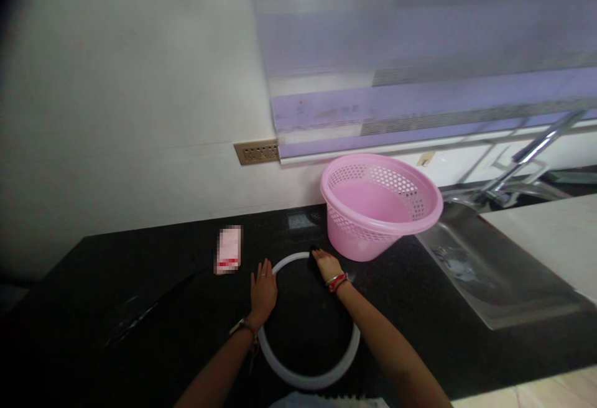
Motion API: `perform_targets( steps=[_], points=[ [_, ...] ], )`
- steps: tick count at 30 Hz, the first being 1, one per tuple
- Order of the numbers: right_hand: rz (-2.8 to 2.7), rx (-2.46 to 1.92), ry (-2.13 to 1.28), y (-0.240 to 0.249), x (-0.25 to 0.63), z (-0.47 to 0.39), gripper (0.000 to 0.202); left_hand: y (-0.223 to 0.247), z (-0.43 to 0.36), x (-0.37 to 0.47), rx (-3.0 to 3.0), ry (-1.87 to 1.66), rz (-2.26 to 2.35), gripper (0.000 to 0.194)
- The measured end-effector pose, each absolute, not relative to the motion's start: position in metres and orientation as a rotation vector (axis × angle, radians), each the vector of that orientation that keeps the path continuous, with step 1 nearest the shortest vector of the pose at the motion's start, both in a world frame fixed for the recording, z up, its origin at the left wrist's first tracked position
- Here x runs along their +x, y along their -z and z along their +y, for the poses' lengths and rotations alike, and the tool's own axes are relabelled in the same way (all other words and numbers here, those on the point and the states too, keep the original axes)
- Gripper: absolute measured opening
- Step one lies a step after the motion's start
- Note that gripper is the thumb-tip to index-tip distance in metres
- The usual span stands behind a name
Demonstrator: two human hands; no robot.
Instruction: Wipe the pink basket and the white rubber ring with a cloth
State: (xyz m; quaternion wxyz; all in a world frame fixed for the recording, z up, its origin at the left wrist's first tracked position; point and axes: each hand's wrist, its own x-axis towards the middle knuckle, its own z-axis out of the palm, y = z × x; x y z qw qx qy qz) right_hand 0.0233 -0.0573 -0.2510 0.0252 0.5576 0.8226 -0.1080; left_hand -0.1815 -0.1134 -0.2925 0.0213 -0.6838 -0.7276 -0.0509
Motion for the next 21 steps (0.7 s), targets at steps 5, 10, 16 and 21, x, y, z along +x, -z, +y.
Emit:
perform_targets(
  steps=[5,10,16,21],
  points=[
    [2.336,1.998,0.276,0.251,0.058,-0.099,0.045,0.291,-0.114,-0.182,-2.111,0.165,-2.247,0.044],
    [2.287,2.046,0.267,0.247,0.058,-0.109,0.044,0.292,-0.113,-0.181,-2.096,0.147,-2.240,0.045],
    [2.412,1.892,0.349,0.247,0.062,-0.089,0.041,0.283,-0.098,-0.182,-2.276,0.098,-2.120,0.049],
    [2.548,1.709,0.355,0.246,0.049,-0.071,0.040,0.270,-0.073,-0.177,-2.482,0.108,-1.953,0.049]
  ],
)
